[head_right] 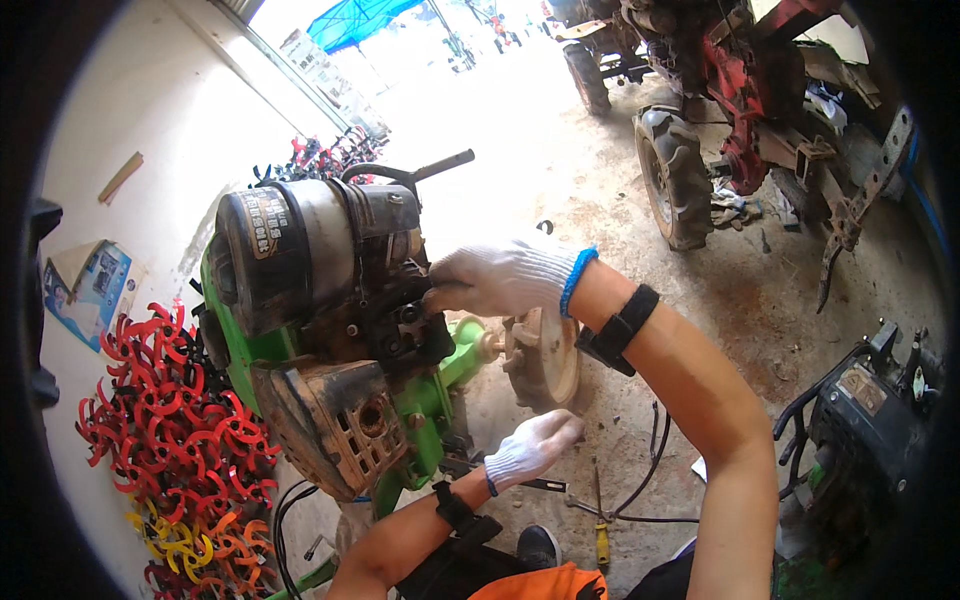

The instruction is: The person uses a wrench to tighten bolts on a small engine mounted on a green frame. They repeatedly adjust the wrench and reposition their hands to secure the fasteners on the engine block.

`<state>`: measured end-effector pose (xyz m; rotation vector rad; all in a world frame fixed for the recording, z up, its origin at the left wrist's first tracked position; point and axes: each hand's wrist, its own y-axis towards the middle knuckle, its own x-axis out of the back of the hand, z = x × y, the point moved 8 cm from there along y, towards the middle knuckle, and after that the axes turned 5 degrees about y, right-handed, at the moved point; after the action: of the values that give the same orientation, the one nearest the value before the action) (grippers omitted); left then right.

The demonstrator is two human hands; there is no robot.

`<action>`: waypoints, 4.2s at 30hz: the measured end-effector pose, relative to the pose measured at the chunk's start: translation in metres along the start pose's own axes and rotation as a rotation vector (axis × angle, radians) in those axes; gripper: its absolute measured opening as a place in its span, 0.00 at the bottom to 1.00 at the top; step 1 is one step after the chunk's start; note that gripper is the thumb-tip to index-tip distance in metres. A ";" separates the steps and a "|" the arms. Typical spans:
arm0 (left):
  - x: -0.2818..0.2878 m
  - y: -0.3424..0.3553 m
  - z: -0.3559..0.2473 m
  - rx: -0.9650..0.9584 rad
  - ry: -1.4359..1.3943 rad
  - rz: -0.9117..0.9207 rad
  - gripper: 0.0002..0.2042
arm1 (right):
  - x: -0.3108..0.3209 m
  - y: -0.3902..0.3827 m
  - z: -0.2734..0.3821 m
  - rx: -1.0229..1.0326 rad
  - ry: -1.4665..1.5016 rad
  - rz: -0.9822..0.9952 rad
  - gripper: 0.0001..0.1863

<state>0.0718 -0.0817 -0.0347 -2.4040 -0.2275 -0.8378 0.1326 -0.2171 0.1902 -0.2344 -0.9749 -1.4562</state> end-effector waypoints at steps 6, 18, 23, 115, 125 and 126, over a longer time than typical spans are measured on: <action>-0.003 0.011 0.002 -0.054 -0.027 -0.075 0.25 | -0.023 -0.015 -0.013 -0.151 0.149 -0.119 0.23; -0.063 0.041 0.079 -0.143 -0.210 0.181 0.25 | -0.094 -0.056 -0.006 -0.447 0.461 -0.545 0.30; -0.076 0.039 0.071 -0.401 -0.723 0.340 0.26 | -0.098 -0.057 -0.002 -0.505 0.456 -0.506 0.30; 0.072 -0.131 0.002 -0.109 -0.485 -0.806 0.29 | -0.075 -0.049 -0.050 0.204 0.721 -0.874 0.29; 0.083 -0.146 -0.033 -0.129 -0.452 -0.919 0.26 | -0.036 -0.040 -0.006 0.338 0.343 -0.987 0.28; 0.083 -0.149 -0.034 -0.139 -0.467 -0.930 0.25 | -0.035 -0.037 -0.003 0.343 0.320 -0.971 0.28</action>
<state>0.0699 0.0189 0.1076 -2.5581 -1.5915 -0.6304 0.1068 -0.2006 0.1495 0.8093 -1.0992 -2.0533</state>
